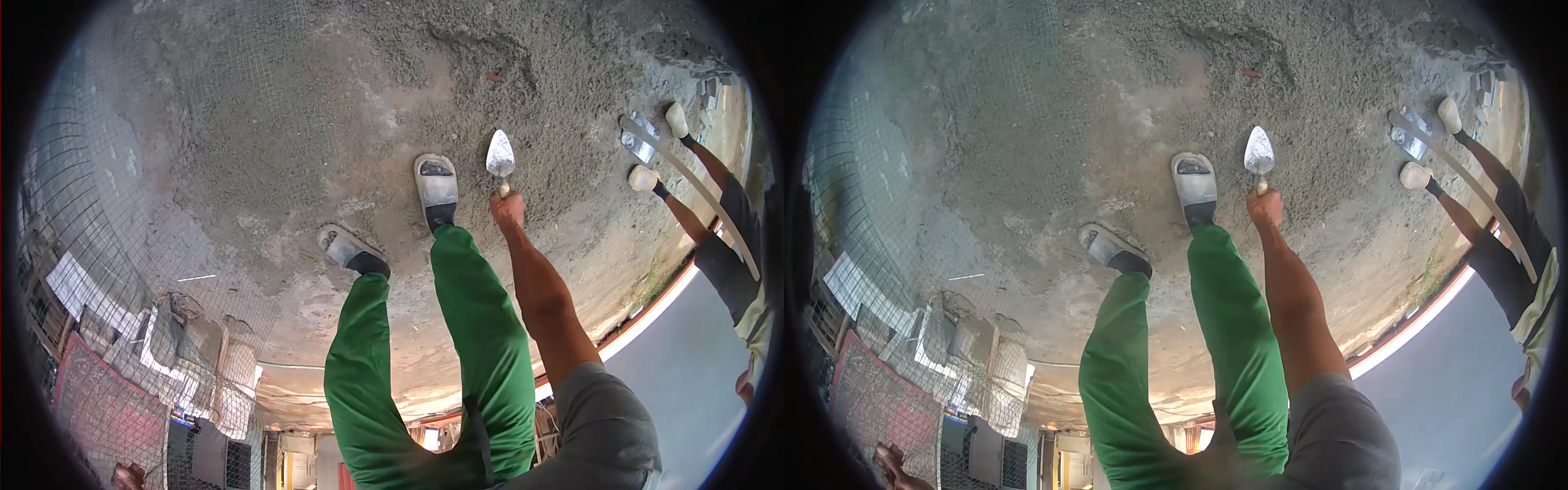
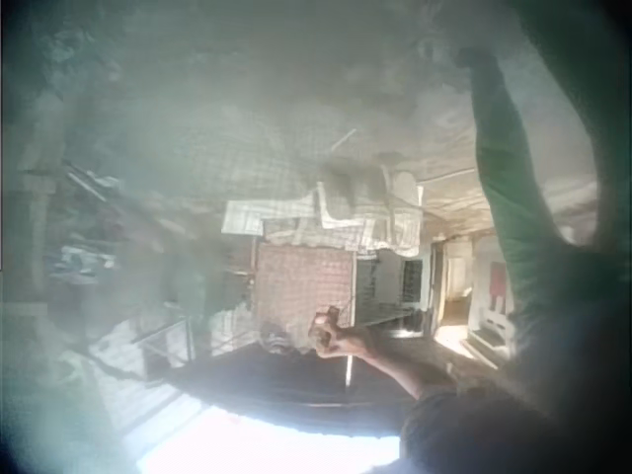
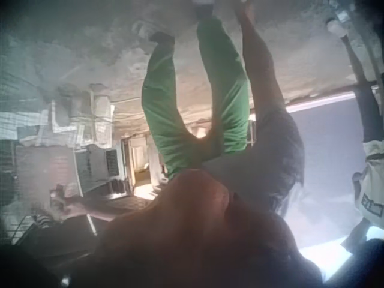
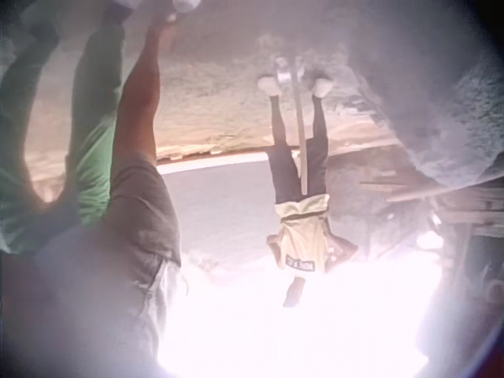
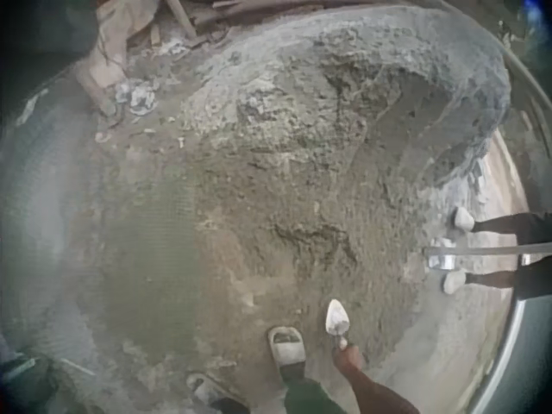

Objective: The person uses a trowel to apply and smooth cement over a mesh-covered surface on the ground, picking up small amounts of wet cement and spreading them onto the mesh.

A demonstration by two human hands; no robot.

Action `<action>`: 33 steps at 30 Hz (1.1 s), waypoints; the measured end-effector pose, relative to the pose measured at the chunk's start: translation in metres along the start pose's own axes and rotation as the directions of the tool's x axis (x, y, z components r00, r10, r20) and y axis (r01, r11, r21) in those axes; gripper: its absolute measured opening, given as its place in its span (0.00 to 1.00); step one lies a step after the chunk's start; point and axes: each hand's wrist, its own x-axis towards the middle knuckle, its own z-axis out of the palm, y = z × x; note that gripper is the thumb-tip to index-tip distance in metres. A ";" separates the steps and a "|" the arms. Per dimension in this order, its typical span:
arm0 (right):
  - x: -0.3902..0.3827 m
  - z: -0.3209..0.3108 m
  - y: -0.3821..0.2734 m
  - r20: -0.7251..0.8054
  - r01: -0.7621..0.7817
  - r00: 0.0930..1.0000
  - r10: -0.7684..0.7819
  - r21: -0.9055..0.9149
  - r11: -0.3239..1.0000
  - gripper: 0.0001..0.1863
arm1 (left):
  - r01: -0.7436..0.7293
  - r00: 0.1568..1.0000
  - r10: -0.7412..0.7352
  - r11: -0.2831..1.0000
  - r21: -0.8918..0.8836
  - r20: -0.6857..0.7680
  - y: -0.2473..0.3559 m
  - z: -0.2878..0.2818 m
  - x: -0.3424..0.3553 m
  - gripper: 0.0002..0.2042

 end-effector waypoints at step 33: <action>0.000 0.029 -0.131 -0.105 0.266 0.962 -0.251 0.156 0.951 0.25 | 0.215 0.952 -0.122 0.920 -0.329 0.281 -0.029 0.109 0.019 0.13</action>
